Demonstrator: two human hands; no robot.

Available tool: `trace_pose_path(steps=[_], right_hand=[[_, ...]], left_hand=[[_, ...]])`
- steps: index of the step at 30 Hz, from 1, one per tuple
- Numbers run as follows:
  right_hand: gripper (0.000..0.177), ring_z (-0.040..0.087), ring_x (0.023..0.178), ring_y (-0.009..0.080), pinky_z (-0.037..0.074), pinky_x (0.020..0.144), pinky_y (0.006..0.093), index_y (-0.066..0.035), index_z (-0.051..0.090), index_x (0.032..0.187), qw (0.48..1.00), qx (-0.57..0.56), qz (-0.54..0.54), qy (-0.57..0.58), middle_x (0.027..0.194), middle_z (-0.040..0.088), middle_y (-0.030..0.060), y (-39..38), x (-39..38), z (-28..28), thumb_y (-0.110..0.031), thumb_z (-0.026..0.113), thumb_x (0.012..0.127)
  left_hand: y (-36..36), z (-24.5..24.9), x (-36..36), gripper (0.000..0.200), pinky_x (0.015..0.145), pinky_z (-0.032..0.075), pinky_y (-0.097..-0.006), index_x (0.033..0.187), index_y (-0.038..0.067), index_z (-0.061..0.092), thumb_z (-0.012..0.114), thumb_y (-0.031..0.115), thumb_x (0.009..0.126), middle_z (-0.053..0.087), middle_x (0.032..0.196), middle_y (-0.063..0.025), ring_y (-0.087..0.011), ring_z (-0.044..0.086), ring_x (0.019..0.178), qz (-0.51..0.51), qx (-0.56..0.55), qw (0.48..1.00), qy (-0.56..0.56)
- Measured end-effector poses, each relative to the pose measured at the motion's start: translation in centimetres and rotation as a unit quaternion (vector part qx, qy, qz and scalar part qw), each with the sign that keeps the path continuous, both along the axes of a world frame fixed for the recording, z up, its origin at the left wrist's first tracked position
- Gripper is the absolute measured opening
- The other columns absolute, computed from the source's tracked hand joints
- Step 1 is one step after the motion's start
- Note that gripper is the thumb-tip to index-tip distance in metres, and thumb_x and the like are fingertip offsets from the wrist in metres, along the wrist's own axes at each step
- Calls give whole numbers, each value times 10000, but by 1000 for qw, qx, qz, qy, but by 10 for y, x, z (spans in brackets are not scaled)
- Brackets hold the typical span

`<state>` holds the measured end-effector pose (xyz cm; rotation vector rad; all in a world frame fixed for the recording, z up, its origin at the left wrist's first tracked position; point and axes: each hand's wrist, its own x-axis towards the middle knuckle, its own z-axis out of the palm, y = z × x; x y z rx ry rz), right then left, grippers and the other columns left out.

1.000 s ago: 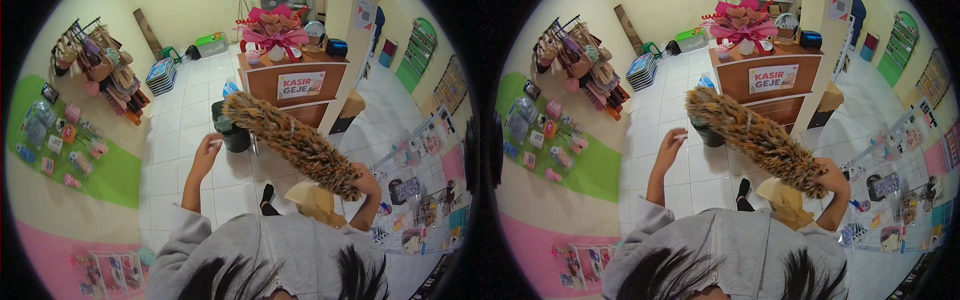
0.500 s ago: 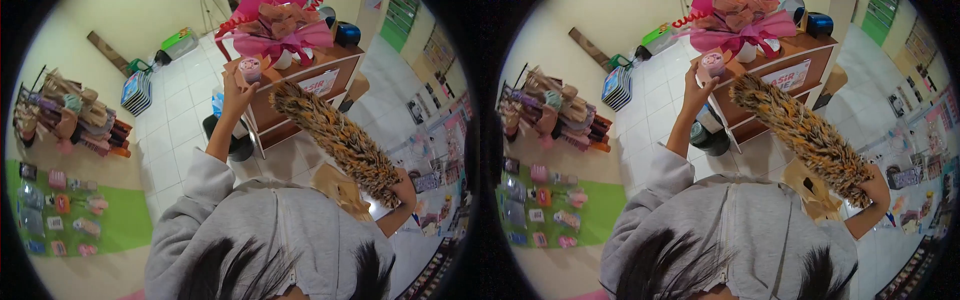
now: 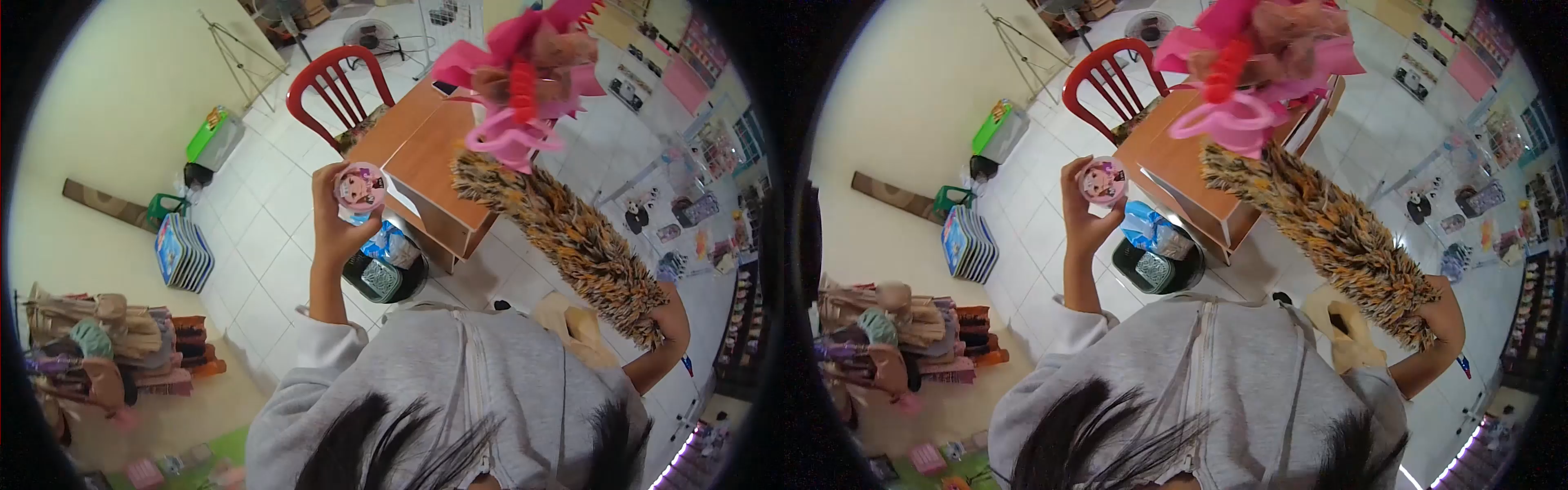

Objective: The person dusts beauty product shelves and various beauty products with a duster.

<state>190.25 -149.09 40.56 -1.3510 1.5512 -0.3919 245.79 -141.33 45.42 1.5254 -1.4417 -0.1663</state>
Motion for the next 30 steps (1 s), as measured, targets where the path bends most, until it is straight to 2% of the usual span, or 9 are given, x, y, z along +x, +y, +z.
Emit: trace_pose_path(steps=[3, 7, 8, 11, 12, 15, 21, 27, 30], right_hand=[[364, 561, 741, 157, 462, 734, 283, 45, 595, 962, 994, 58, -92, -17, 869, 593, 76, 21, 40, 48, -18, 680, 613], [354, 561, 732, 155, 462, 728, 285, 50, 598, 950, 991, 28, -129, 6, 852, 596, 78, 73, 56, 55, -21, 681, 614], [351, 561, 729, 155, 463, 726, 286, 51, 599, 947, 990, 21, -140, 8, 847, 596, 79, 86, 60, 56, -21, 682, 614], [343, 561, 723, 154, 463, 721, 288, 55, 601, 939, 987, 2, -159, 15, 834, 599, 81, 109, 69, 57, -23, 683, 615], [341, 561, 720, 154, 463, 720, 288, 56, 602, 936, 987, -4, -162, 17, 830, 599, 81, 114, 72, 56, -24, 684, 615], [333, 561, 714, 153, 464, 715, 290, 60, 604, 927, 986, -19, -165, 18, 817, 602, 83, 122, 82, 49, -26, 685, 615], [319, 560, 700, 150, 465, 705, 294, 68, 609, 910, 986, -19, -168, 3, 791, 606, 86, 138, 79, 53, -29, 688, 616], [306, 560, 687, 148, 466, 696, 298, 76, 614, 893, 997, -78, 1, -9, 765, 610, 89, 117, 85, 40, -33, 691, 617], [284, 564, 695, 146, 467, 697, 303, 83, 622, 867, 994, -62, 88, -9, 723, 619, 91, 83, 149, 50, -45, 695, 624]], left_hand=[[-8, -13, 33, 753, 951, 429, -333, 1243, 56, 387, 718, 2, 569, 428, 1151, -103, -229, 502, 1093, -38, -44, 998, 30], [-16, -17, 48, 726, 982, 414, -355, 1248, 44, 372, 706, -6, 605, 472, 1195, -127, -234, 491, 1152, -95, -3, 974, 206], [-19, -20, 57, 712, 979, 425, -355, 1282, 22, 361, 709, 46, 661, 490, 1216, -154, -235, 491, 1169, -111, 6, 981, 157], [-28, -11, 63, 719, 932, 473, -356, 1321, 4, 354, 718, 154, 719, 521, 1178, -162, -244, 565, 1069, -195, 52, 927, 315], [-28, -6, 59, 727, 850, 525, -370, 1334, -12, 365, 689, 328, 779, 575, 1095, -181, -263, 623, 959, -205, 68, 906, 364], [-29, -13, 59, 709, 785, 551, -382, 1307, -10, 399, 609, 466, 825, 609, 1012, -188, -275, 653, 862, -218, 39, 867, 447], [-29, 2, 56, 678, 707, 554, -341, 1304, 8, 425, 374, 563, 918, 624, 961, -162, -239, 657, 785, -182, 79, 870, 452], [-13, 8, 50, 679, 703, 553, -344, 1296, 9, 432, 360, 571, 921, 633, 918, -162, -240, 659, 762, -174, 70, 875, 447], [-7, 12, 60, 684, 742, 554, -380, 1269, -13, 433, 461, 557, 892, 621, 951, -171, -242, 650, 838, -216, 80, 866, 444]])
